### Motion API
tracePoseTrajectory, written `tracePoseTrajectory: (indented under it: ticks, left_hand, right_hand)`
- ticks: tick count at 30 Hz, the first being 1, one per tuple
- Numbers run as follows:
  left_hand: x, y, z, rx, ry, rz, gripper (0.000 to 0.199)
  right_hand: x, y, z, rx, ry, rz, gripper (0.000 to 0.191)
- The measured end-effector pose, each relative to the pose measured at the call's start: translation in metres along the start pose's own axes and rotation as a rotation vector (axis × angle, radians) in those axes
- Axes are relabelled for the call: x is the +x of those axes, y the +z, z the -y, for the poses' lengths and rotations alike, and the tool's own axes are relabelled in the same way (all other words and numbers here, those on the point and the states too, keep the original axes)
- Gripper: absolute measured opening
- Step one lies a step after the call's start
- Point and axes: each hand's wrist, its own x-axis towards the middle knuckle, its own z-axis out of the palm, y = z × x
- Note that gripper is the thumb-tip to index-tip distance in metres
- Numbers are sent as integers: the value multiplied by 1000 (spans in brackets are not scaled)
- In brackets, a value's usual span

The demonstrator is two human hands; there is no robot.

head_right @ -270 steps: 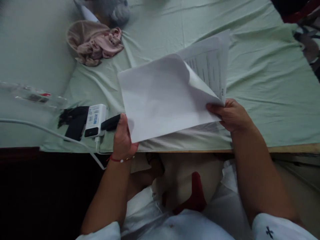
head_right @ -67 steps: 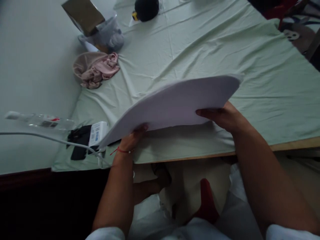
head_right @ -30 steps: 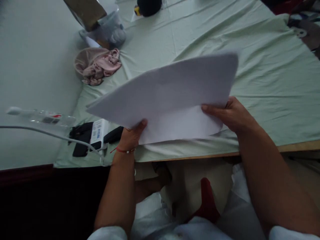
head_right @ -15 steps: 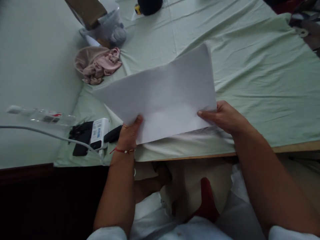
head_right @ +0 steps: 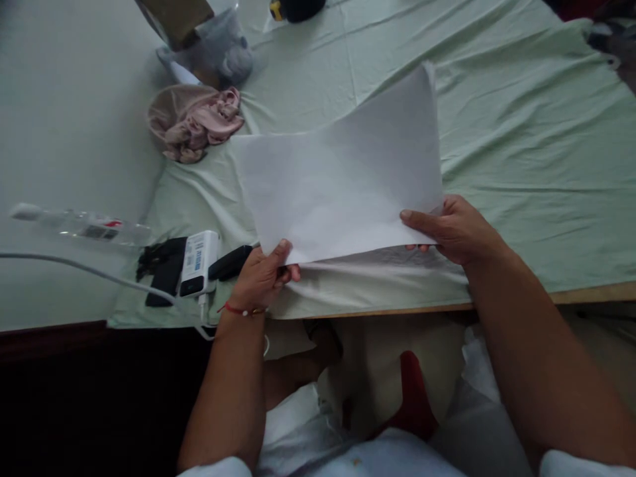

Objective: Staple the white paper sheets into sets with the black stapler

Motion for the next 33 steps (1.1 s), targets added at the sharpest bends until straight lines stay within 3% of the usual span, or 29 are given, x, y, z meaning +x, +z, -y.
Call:
tracePoseTrajectory:
  ticks: [3,9,15,19,22,25,28,30,33]
  left_hand:
    - [-3,-5,0,18,-1,-22,62]
    - [-15,-11,0,-5,46,12,55]
    - [-25,-21,2,-17,135,-82,48]
    - [-27,-31,3,-56,209,-263,39]
    - [-28,-41,10,7,330,-499,33]
    - [-30,-54,18,183,450,-754,22]
    - [-31,-67,24,437,521,-933,18]
    - [-31,-74,27,612,572,-972,19]
    - [-28,-82,33,775,635,-895,25]
  right_hand:
    - [0,1,0,-50,61,40,42]
    - [2,17,8,2,28,-138,51]
    - [7,26,2,54,18,-136,38]
    - [10,31,-2,42,59,-156,39]
    - [8,42,1,14,110,-189,36]
    - [5,55,7,-29,174,-240,35]
    - [4,66,12,-56,212,-265,39]
    - [4,70,13,-62,207,-259,42]
    - [4,73,13,-83,196,-221,45]
